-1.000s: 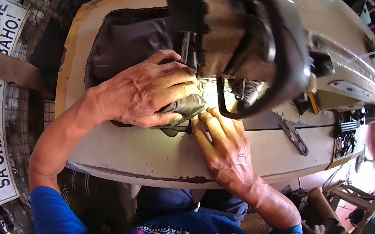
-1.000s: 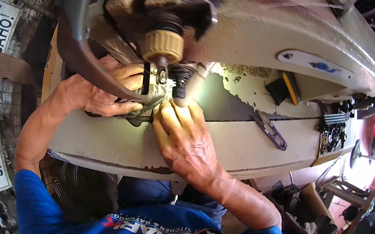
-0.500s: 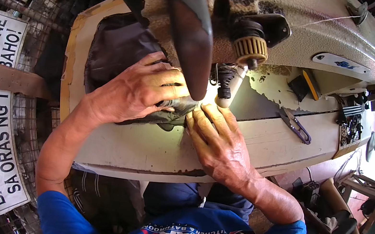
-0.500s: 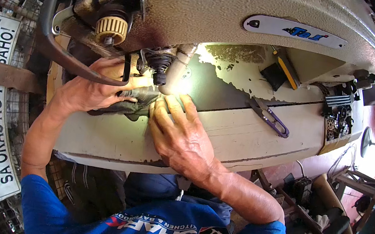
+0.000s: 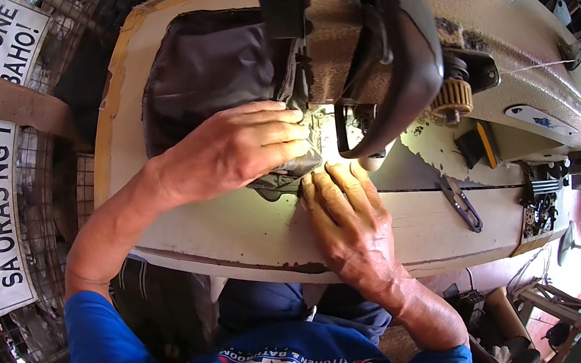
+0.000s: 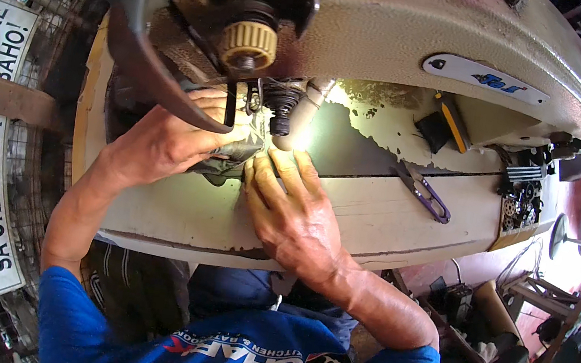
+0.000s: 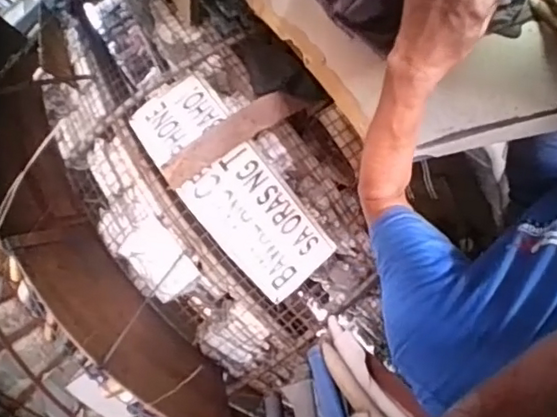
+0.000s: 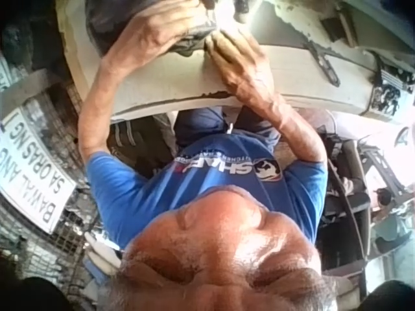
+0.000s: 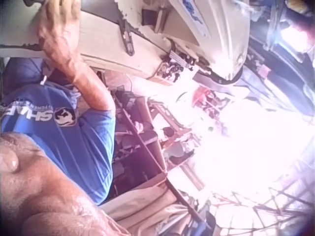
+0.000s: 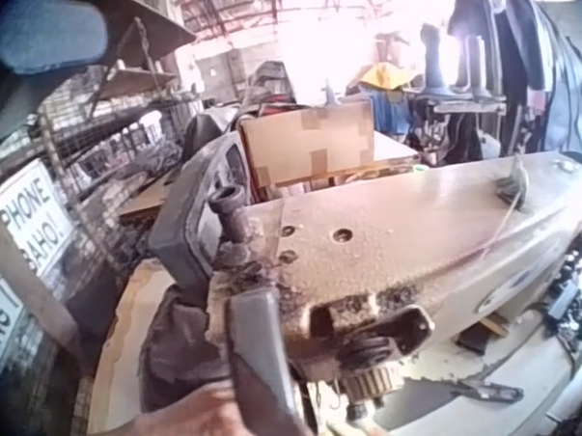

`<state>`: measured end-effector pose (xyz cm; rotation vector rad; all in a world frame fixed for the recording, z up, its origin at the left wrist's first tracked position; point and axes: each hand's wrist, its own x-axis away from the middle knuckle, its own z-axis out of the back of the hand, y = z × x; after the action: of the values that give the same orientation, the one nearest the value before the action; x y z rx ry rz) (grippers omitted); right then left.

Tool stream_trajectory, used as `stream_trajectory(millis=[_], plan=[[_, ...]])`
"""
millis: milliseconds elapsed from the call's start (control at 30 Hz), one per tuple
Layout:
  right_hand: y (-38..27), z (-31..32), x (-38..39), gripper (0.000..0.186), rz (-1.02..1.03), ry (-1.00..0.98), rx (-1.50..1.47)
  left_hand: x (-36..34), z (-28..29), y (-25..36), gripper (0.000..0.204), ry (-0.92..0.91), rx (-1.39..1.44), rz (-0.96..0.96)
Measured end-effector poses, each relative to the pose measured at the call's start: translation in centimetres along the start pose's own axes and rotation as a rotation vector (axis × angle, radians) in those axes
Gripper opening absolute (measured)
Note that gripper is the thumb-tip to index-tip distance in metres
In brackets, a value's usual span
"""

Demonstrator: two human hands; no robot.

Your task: Sewing a dark leather or fabric pouch using an industrial sewing machine.

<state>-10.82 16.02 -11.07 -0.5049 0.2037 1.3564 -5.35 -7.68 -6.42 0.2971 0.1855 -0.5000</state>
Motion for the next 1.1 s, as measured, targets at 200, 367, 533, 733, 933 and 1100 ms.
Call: stream_trajectory(millis=[200, 367, 533, 733, 933, 1100], plan=[[-0.39, 0.28, -0.44, 0.037, -0.034, 0.031, -0.013, 0.09, 0.00, 0.60, 0.030, 0.001, -0.056, -0.011], [-0.50, 0.44, -0.34, 0.037, -0.047, 0.006, -0.023, 0.09, 0.09, 0.36, 0.032, 0.033, 0.038, 0.046], [-0.43, 0.26, -0.24, 0.050, -0.013, 0.016, -0.031, -0.09, -0.20, 0.26, 0.026, 0.060, 0.019, 0.042], [-0.65, 0.43, 0.03, 0.033, -0.041, 0.025, -0.040, -0.09, -0.37, 0.33, 0.021, 0.078, -0.026, 0.021], [-0.80, 0.24, 0.26, 0.038, -0.018, -0.002, 0.005, 0.11, -0.56, 0.25, 0.022, 0.076, -0.031, 0.024], [-1.01, 0.19, 0.19, 0.046, -0.005, -0.068, 0.077, 0.25, -0.83, 0.26, 0.026, 0.112, -0.053, -0.012]])
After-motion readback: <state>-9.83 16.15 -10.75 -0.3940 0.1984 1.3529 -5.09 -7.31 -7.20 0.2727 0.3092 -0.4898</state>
